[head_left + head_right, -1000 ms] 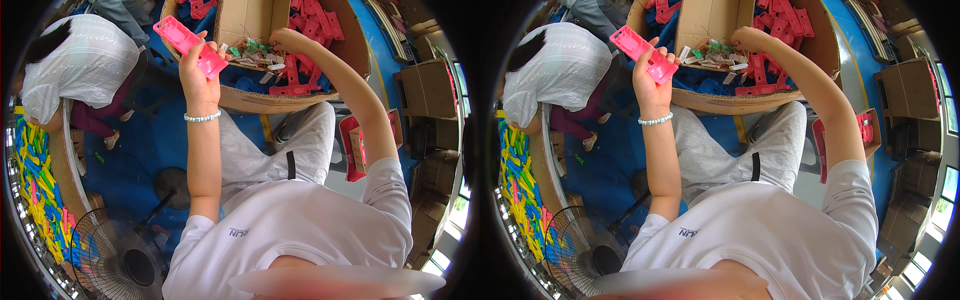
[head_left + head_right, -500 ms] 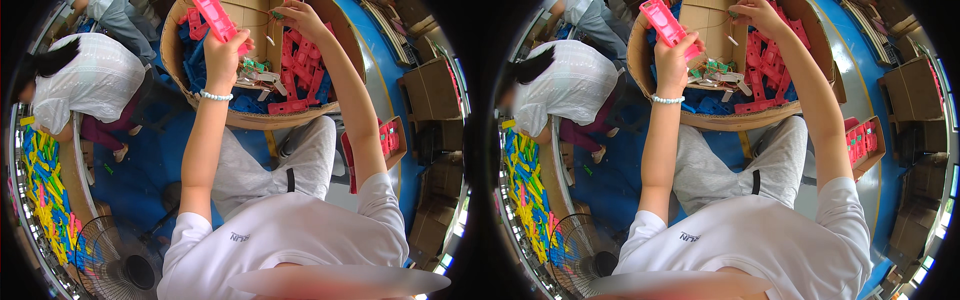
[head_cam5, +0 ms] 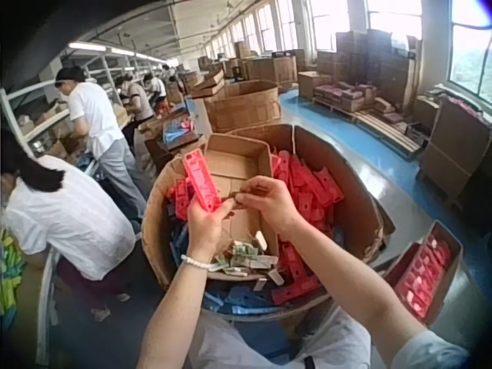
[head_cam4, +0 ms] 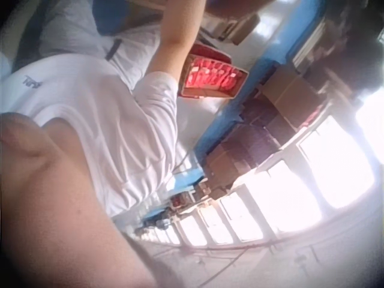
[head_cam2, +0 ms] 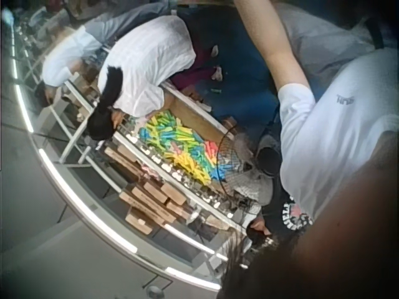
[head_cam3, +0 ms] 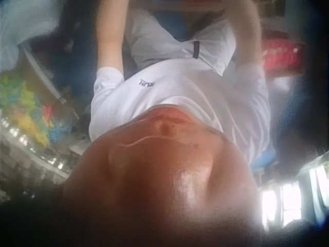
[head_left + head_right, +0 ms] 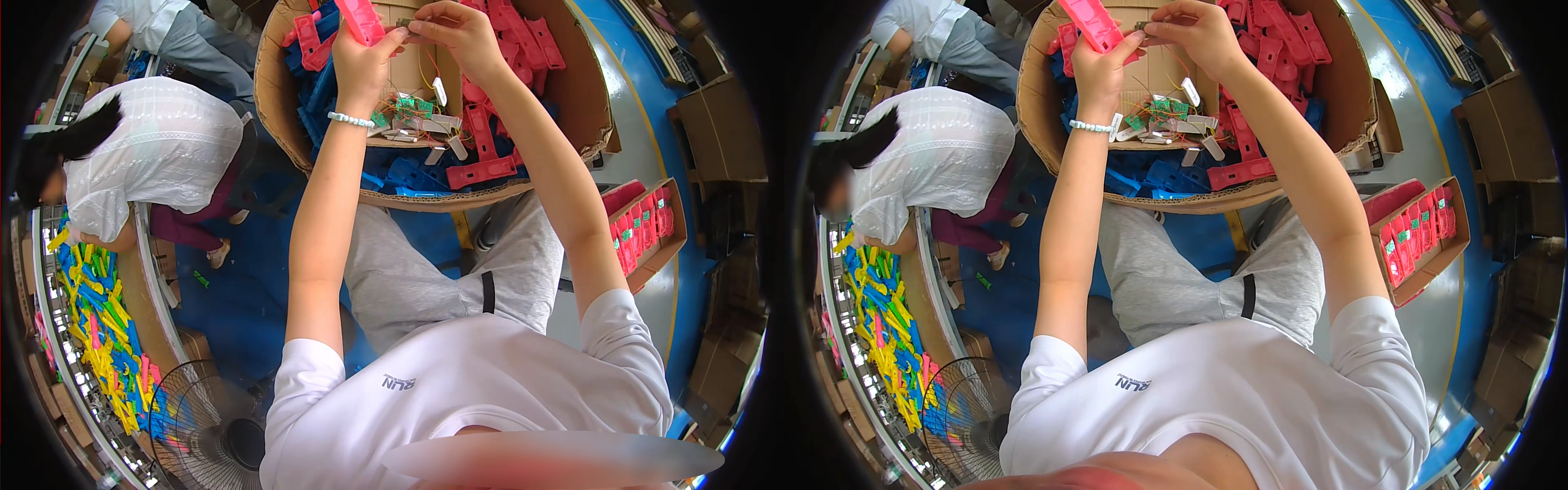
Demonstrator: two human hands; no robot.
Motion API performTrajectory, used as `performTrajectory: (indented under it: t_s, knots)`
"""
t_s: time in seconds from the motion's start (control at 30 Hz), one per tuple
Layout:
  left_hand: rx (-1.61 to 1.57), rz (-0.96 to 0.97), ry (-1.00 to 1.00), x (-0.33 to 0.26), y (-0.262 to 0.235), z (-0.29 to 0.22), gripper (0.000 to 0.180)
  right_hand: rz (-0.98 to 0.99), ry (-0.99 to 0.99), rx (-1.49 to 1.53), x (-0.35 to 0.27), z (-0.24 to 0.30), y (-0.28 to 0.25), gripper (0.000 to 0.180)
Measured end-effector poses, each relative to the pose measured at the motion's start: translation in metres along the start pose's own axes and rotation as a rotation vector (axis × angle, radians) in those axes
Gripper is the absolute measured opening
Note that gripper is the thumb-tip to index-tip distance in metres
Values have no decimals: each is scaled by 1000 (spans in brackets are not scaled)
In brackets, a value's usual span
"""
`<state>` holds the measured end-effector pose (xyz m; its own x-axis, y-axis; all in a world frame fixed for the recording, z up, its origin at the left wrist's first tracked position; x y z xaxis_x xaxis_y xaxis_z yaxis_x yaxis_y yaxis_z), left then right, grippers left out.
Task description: The person assembles electronic components and wiring into pink and blue plastic housings by hand.
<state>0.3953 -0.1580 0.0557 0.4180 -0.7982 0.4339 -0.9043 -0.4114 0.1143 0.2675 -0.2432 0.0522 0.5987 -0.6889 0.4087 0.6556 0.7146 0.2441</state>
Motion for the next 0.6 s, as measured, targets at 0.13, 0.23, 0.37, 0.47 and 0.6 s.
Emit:
performTrajectory:
  t_s: [0.13,0.23,0.37,0.47,0.6]
  knots:
    - [-98,-43,-14,-4,-6,10,30,-51,73,-19,-5,-1,1,9]
    - [-225,-38,-116,-3,-4,20,28,-47,183,-119,-8,-8,-4,8]
    - [-284,-48,-211,-2,-7,30,26,-4,19,-83,-5,-7,-6,10]
    - [-358,-106,-329,-4,-21,44,26,87,-140,-402,-9,8,4,14]
    - [-420,-35,-471,-6,-16,59,23,273,-479,-1052,-13,21,16,18]
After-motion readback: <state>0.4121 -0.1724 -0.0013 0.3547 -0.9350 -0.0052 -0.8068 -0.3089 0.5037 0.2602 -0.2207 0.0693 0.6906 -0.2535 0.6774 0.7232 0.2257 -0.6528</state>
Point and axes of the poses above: each hand's wrist, its own x-axis towards the middle knuckle, its own y-axis out of the palm, z = x × y, the point moved 8 cm from there along x, towards the middle knuckle, and after that the axes turned 3 degrees about z, right-handed, at the moved point
